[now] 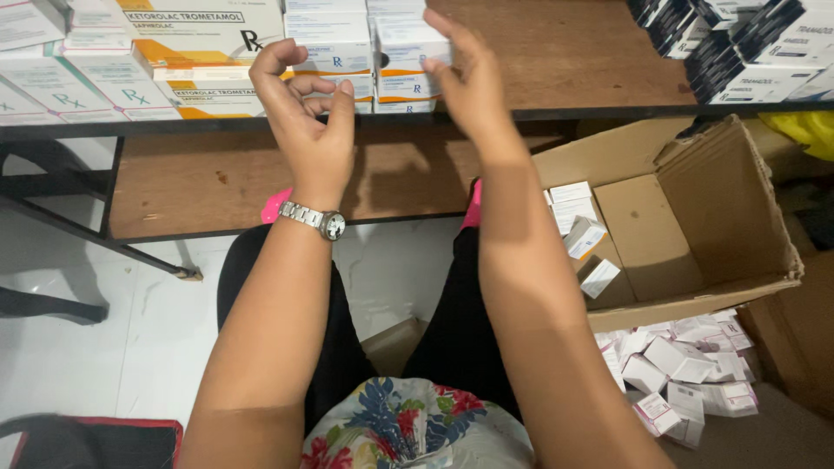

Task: The person sits on the floor and repeatedly picks up small white boxes from a cardboard carton, then places them onto a wooden shelf, stacking them in neat rows. The person handles the boxes one at a time, aligning them carefully on the shelf.

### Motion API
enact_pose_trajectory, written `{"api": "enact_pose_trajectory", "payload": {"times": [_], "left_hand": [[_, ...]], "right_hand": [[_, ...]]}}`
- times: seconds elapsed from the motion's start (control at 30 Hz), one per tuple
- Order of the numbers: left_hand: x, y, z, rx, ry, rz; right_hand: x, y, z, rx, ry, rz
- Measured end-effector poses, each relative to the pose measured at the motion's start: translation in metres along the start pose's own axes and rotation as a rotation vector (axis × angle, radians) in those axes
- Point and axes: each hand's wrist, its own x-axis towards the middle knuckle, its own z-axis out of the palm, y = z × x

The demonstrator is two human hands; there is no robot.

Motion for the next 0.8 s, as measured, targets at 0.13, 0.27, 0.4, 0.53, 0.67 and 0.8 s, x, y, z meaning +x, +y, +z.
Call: {"api": "enact_pose_trajectory", "payload": {"times": [0.13, 0.27, 0.4, 0.53, 0.67, 0.8], "left_hand": [[-0.002, 0.004, 0.001, 0.080, -0.007, 0.008], [-0.002, 0.006, 0.002, 0.133, 0.001, 0.007], [-0.001, 0.008, 0.001, 0.117, -0.001, 0.006], [-0.002, 0.008, 0.003, 0.121, -0.003, 0.007], [-0.003, 0.008, 0.006, 0.161, -0.014, 0.022], [-0.003, 0.007, 0.008, 0.135, -0.027, 0.015]], "right_hand": [[-0.005, -0.006, 0.011, -0.069, -0.036, -0.120], [-0.009, -0.019, 0.001, -0.280, -0.037, -0.100], [-0.009, -0.023, 0.000, -0.287, -0.018, -0.059], [-0.009, -0.018, 0.011, -0.274, 0.035, 0.008], [-0.010, -0.015, 0.011, -0.303, 0.067, -0.093], [-0.007, -0.019, 0.011, -0.318, 0.087, 0.056]]}}
